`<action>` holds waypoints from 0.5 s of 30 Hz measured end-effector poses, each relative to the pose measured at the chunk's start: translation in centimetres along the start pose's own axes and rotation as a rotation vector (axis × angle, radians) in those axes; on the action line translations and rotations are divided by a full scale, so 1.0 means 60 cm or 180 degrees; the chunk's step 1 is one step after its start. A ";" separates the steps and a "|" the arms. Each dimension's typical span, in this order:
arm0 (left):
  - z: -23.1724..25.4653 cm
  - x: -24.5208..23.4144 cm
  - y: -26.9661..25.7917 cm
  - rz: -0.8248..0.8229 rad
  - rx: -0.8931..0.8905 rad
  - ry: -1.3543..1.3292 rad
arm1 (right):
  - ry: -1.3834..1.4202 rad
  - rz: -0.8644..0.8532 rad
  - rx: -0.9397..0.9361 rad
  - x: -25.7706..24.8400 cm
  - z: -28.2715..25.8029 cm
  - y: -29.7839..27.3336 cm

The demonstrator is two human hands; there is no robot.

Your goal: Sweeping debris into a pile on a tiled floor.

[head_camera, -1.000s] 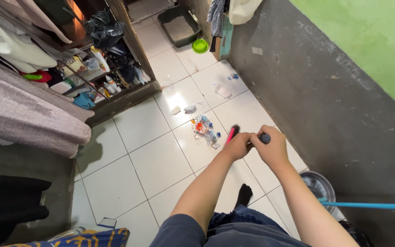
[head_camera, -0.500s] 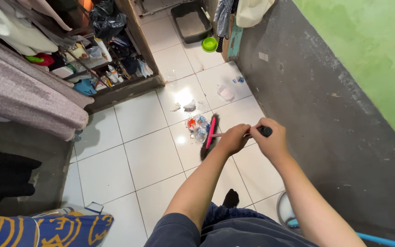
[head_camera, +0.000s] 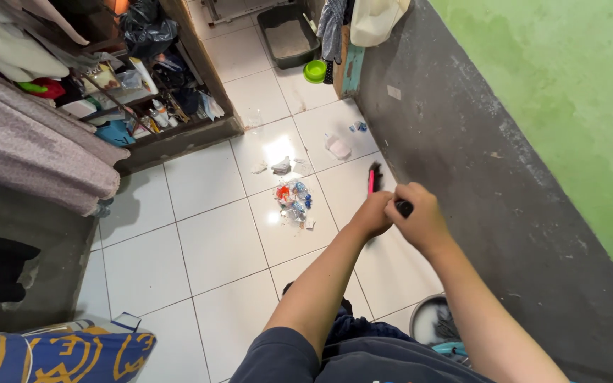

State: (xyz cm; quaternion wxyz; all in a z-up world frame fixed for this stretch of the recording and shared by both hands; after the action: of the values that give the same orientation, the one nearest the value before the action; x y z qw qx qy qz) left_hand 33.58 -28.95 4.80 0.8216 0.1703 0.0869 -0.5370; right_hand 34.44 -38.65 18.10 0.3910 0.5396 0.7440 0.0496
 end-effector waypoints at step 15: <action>-0.119 -0.083 -0.002 -0.0294 -0.0390 0.0422 | 0.0244 -0.0724 0.0047 0.122 0.017 0.003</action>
State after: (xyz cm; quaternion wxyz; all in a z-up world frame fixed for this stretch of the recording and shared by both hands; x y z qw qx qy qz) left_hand 31.76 -22.09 -0.19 0.7973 0.1508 0.1815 -0.5555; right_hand 34.40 -32.77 13.58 0.3614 0.4522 0.8152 0.0200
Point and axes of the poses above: each hand's wrist, its own y-axis towards the middle knuckle, its own x-axis out of the palm, z = x × y, the point moved 6 cm from there along y, towards the middle knuckle, and after that the axes turned 14 degrees about z, right-handed, at the moved point
